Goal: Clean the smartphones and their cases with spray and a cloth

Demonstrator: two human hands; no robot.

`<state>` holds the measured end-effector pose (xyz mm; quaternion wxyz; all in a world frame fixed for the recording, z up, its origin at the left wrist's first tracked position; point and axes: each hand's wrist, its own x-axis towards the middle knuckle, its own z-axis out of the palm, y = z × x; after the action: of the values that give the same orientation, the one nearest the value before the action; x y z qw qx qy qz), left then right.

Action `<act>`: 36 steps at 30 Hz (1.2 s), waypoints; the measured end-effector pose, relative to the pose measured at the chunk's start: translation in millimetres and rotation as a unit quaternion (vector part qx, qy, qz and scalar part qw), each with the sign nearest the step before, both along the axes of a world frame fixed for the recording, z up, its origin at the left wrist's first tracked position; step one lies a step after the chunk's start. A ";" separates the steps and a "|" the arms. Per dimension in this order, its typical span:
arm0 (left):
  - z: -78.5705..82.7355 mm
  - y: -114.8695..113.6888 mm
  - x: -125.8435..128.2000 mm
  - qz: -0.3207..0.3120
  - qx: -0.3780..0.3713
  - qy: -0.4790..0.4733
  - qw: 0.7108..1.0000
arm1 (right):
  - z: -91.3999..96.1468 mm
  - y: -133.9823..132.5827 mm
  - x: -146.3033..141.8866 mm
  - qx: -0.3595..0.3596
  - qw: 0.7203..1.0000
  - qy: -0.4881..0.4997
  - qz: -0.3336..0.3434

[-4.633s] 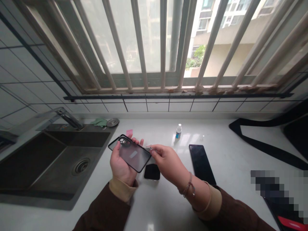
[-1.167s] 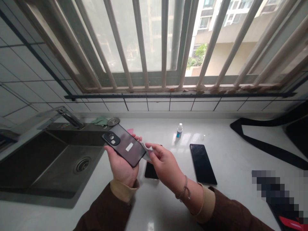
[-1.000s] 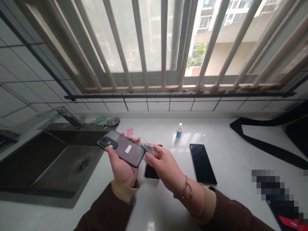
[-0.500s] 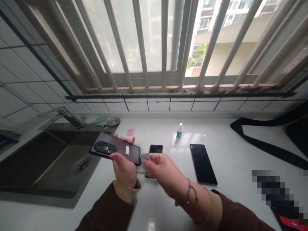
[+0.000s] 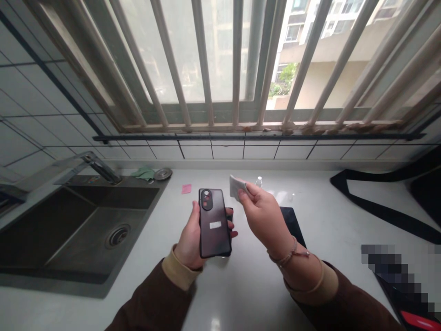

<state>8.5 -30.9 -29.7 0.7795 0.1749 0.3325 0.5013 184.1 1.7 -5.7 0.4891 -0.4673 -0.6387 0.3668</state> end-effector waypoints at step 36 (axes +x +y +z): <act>-9.7 7.6 -5.6 0.025 -0.022 -0.006 0.999 | 46.2 -13.0 26.5 -0.018 0.957 -0.170 0.236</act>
<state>2.9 -23.4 -39.4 0.7720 0.1462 0.3436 0.5144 210.6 -11.3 40.5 0.2649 -0.3676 -0.7975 0.3984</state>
